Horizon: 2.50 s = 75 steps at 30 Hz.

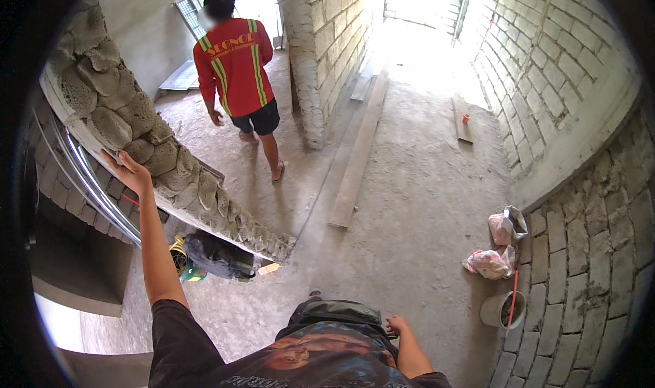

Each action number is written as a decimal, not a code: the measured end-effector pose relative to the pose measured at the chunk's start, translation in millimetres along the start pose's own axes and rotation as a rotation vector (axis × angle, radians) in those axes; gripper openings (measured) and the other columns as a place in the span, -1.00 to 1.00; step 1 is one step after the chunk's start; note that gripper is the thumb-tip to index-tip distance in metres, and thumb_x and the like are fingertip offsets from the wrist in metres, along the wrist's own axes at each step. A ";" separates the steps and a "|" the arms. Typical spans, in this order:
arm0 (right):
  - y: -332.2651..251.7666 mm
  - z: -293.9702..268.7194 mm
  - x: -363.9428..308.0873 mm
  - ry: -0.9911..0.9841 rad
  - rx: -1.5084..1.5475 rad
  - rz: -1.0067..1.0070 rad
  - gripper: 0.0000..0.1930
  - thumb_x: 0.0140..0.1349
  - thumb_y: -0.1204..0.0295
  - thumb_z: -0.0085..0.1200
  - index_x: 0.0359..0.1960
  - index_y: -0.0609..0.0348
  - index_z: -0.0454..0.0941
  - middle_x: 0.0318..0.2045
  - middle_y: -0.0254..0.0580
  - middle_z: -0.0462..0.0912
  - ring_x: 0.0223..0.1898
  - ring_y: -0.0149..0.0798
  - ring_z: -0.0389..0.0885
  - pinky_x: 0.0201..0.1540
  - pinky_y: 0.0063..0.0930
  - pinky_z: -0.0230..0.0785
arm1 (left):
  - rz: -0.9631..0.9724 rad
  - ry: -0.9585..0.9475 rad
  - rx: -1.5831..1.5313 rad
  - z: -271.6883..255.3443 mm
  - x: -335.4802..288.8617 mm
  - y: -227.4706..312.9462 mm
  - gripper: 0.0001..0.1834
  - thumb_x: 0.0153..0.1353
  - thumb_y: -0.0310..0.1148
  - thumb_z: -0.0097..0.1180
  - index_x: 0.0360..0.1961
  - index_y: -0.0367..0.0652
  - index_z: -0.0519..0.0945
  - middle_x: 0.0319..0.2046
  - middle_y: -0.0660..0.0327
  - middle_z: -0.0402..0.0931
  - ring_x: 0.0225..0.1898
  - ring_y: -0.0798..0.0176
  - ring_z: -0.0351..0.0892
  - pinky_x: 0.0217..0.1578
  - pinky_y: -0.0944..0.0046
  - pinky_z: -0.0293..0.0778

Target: The person walks through a construction site carrying a bucket of wires and a tool bag. They use pliers to cut a wire securing a wooden block to a metal scaffolding pole, then remove the block. The person then lifts and positions a long metal scaffolding pole against the wall, adjusting its placement.

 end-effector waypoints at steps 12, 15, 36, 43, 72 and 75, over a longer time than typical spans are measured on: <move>-33.3 4.8 -31.9 0.035 -0.276 -0.047 -0.65 0.37 0.22 -0.01 -0.05 0.27 0.57 -0.25 -0.02 0.66 -0.42 -0.15 0.63 -0.36 -0.17 0.52 | -0.021 -0.018 -0.013 -1.1 -0.2 -5.6 -0.17 0.50 0.09 -0.22 0.50 -0.35 -0.05 0.50 -0.16 -0.07 0.50 -0.09 0.00 0.41 0.12 0.08; -42.7 5.3 -49.5 0.087 -0.356 -0.082 -0.64 0.33 0.20 -0.03 -0.19 0.26 0.66 -0.26 -0.02 0.69 -0.37 -0.13 0.66 -0.30 -0.25 0.52 | 0.003 -0.010 -0.014 -0.1 0.0 -3.6 -0.17 0.50 0.09 -0.23 0.50 -0.36 -0.05 0.49 -0.17 -0.06 0.50 -0.10 0.01 0.41 0.13 0.08; -60.7 4.0 -57.9 0.104 -0.515 -0.182 -0.59 0.30 0.22 -0.03 -0.05 0.31 0.63 -0.10 0.13 0.68 -0.10 0.08 0.63 -0.08 -0.17 0.47 | 0.000 -0.010 -0.007 -2.3 3.3 -13.8 -0.16 0.48 0.14 -0.25 0.50 -0.32 -0.02 0.49 -0.16 -0.07 0.50 -0.13 -0.02 0.41 0.07 0.09; -60.9 5.0 -69.2 0.147 -0.271 -0.128 -0.62 0.27 0.21 -0.01 -0.10 0.25 0.67 -0.11 0.12 0.68 -0.06 0.08 0.62 -0.03 -0.14 0.47 | 0.006 -0.002 -0.002 -1.9 4.2 -8.6 -0.16 0.48 0.15 -0.27 0.50 -0.32 -0.02 0.49 -0.16 -0.05 0.50 -0.13 -0.01 0.42 0.06 0.05; -28.3 1.6 6.6 -0.013 -0.523 -0.362 -0.67 0.33 0.22 0.03 -0.19 0.28 0.64 -0.35 -0.10 0.71 -0.40 -0.15 0.66 -0.34 -0.19 0.51 | 0.078 0.026 0.088 -3.9 4.9 -21.5 -0.21 0.52 0.06 -0.24 0.54 -0.22 -0.09 0.47 -0.10 0.07 0.32 0.00 0.34 0.21 0.22 0.32; -40.8 2.6 -12.3 0.042 -0.484 -0.248 -0.67 0.36 0.22 0.03 -0.14 0.28 0.61 -0.33 -0.09 0.71 -0.42 -0.16 0.64 -0.38 -0.18 0.51 | 0.050 0.016 0.076 -3.3 3.2 -16.9 -0.22 0.52 0.05 -0.25 0.54 -0.21 -0.09 0.48 -0.12 0.04 0.37 -0.07 0.29 0.24 0.18 0.31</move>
Point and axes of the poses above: each hand's wrist, its own x-axis towards the middle knuckle, its own z-axis out of the palm, y = z × x, the point moved 7 cm from there along x, towards the middle knuckle
